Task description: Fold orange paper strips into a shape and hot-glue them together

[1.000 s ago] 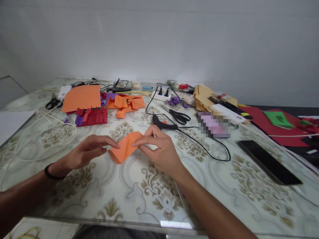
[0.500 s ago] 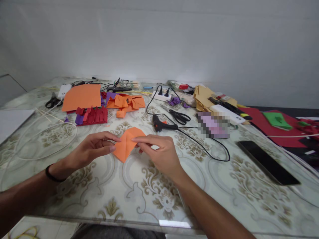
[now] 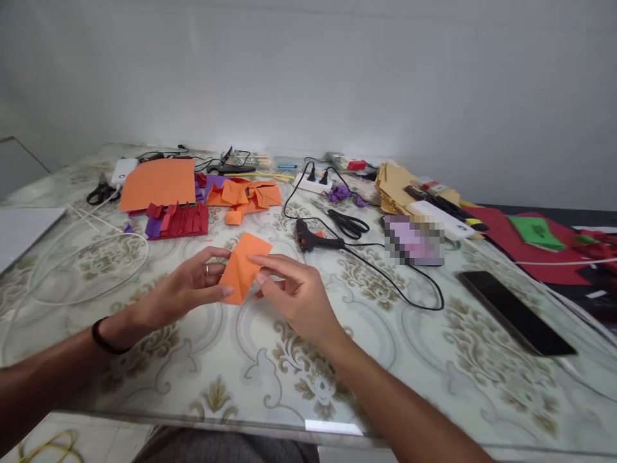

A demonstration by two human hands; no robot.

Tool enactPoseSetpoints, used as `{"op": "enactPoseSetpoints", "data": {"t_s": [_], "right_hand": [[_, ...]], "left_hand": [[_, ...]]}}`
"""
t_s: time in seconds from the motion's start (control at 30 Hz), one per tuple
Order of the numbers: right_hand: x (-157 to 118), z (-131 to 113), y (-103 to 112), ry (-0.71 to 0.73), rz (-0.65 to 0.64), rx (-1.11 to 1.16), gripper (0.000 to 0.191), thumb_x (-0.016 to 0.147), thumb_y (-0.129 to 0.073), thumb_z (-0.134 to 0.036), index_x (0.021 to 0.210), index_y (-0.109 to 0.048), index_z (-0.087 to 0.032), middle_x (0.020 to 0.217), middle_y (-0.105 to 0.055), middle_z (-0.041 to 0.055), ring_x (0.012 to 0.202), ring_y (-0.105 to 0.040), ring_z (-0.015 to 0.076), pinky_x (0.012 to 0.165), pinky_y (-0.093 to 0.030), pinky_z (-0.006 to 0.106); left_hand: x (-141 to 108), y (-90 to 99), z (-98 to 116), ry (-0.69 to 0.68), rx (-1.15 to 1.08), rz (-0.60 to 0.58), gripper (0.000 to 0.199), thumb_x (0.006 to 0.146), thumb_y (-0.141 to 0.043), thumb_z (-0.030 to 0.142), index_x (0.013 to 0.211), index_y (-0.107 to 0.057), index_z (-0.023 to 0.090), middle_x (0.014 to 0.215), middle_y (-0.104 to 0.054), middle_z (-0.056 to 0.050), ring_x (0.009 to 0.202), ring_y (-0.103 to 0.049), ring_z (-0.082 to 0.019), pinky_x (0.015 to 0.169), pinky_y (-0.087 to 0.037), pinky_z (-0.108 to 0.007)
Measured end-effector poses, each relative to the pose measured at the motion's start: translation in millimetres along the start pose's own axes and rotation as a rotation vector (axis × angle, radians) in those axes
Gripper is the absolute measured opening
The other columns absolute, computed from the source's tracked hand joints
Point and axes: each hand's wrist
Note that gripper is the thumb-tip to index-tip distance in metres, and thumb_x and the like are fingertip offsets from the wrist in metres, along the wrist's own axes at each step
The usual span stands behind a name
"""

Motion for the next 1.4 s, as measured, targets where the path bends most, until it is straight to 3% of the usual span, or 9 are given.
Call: {"op": "enactPoseSetpoints", "data": {"t_s": [0.17, 0.3, 0.37, 0.5, 0.63, 0.87, 1.17, 1.27, 1.4], "right_hand": [[0.2, 2.5, -6.1, -0.060, 0.069, 0.026, 0.024, 0.083, -0.081, -0.033, 0.104, -0.078, -0.022, 0.097, -0.073, 0.0050, 0.077, -0.071, 0.0174, 0.069, -0.068, 0.034], [3.0, 7.0, -6.4, -0.133, 0.130, 0.159, 0.074, 0.076, -0.086, -0.031, 0.142, -0.051, -0.031, 0.094, -0.066, -0.0019, 0.074, -0.071, 0.0152, 0.068, -0.068, 0.033], [4.8, 9.2, -4.5, -0.222, 0.123, 0.222, 0.087, 0.073, -0.088, -0.032, 0.147, -0.043, -0.032, 0.092, -0.065, -0.0034, 0.072, -0.072, 0.0154, 0.068, -0.067, 0.033], [6.4, 12.0, 0.6, -0.354, -0.017, 0.185, 0.059, 0.073, -0.089, -0.038, 0.123, -0.063, -0.020, 0.080, -0.071, -0.0016, 0.068, -0.073, 0.0173, 0.069, -0.063, 0.032], [5.3, 12.2, 3.3, -0.354, -0.154, 0.085, 0.037, 0.074, -0.088, -0.043, 0.093, -0.070, -0.017, 0.083, -0.076, 0.0031, 0.067, -0.072, 0.0171, 0.066, -0.059, 0.029], [3.5, 10.6, 6.0, -0.337, -0.200, -0.061, 0.032, 0.079, -0.084, -0.046, 0.088, -0.074, -0.016, 0.065, -0.074, 0.0019, 0.060, -0.068, 0.0153, 0.055, -0.049, 0.025], [6.1, 10.1, 13.6, -0.267, -0.191, 0.100, 0.027, 0.080, -0.084, -0.043, 0.084, -0.076, -0.017, 0.071, -0.075, 0.0031, 0.059, -0.070, 0.0154, 0.061, -0.058, 0.028], [7.3, 9.7, 14.0, -0.248, -0.182, 0.161, 0.030, 0.084, -0.082, -0.041, 0.100, -0.073, -0.018, 0.077, -0.075, 0.0020, 0.060, -0.071, 0.0154, 0.062, -0.061, 0.029], [7.0, 9.6, 16.4, -0.112, -0.127, 0.118, 0.078, 0.083, -0.083, -0.033, 0.151, -0.045, -0.034, 0.098, -0.077, 0.0006, 0.071, -0.074, 0.0167, 0.073, -0.064, 0.033]], "left_hand": [[-0.7, 1.6, -0.9, -0.025, 0.177, -0.035, 0.017, 0.092, -0.069, 0.028, 0.101, -0.067, 0.013, 0.096, -0.074, -0.006, 0.089, -0.069, -0.017, 0.080, -0.055, -0.029], [-2.2, 6.1, -0.4, -0.049, 0.322, 0.023, 0.019, 0.092, -0.068, 0.031, 0.101, -0.072, 0.015, 0.094, -0.074, -0.006, 0.085, -0.068, -0.019, 0.073, -0.054, -0.028], [-2.7, 6.6, 0.1, -0.056, 0.420, 0.042, 0.018, 0.092, -0.067, 0.031, 0.099, -0.073, 0.015, 0.091, -0.073, -0.005, 0.080, -0.066, -0.018, 0.069, -0.052, -0.026], [-2.8, 5.0, -0.3, -0.037, 0.474, 0.020, 0.019, 0.092, -0.067, 0.030, 0.099, -0.073, 0.014, 0.089, -0.071, -0.004, 0.076, -0.063, -0.015, 0.066, -0.049, -0.024], [-2.5, 5.7, -1.6, -0.010, 0.448, -0.017, 0.022, 0.091, -0.068, 0.035, 0.095, -0.072, 0.013, 0.081, -0.067, -0.002, 0.070, -0.058, -0.013, 0.061, -0.044, -0.023], [-0.3, 7.7, 4.2, -0.026, 0.410, -0.009, 0.020, 0.088, -0.073, 0.033, 0.087, -0.075, 0.013, 0.071, -0.064, 0.000, 0.063, -0.054, -0.010, 0.056, -0.040, -0.021], [0.2, 22.1, 9.7, 0.000, 0.280, -0.071, 0.024, 0.088, -0.076, 0.032, 0.107, -0.081, 0.017, 0.097, -0.080, -0.007, 0.082, -0.070, -0.018, 0.070, -0.054, -0.026], [0.0, 24.9, 10.7, 0.008, 0.286, -0.067, 0.025, 0.091, -0.074, 0.033, 0.110, -0.081, 0.018, 0.093, -0.081, -0.006, 0.081, -0.072, -0.019, 0.070, -0.054, -0.026], [-0.5, 26.0, 11.3, 0.054, 0.164, -0.104, 0.025, 0.094, -0.071, 0.032, 0.113, -0.080, 0.019, 0.086, -0.081, -0.006, 0.077, -0.074, -0.019, 0.069, -0.056, -0.027]]}}
Point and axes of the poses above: each hand's wrist, its own x-axis towards the middle knuckle, its own y-axis out of the back of the hand, z = x × y
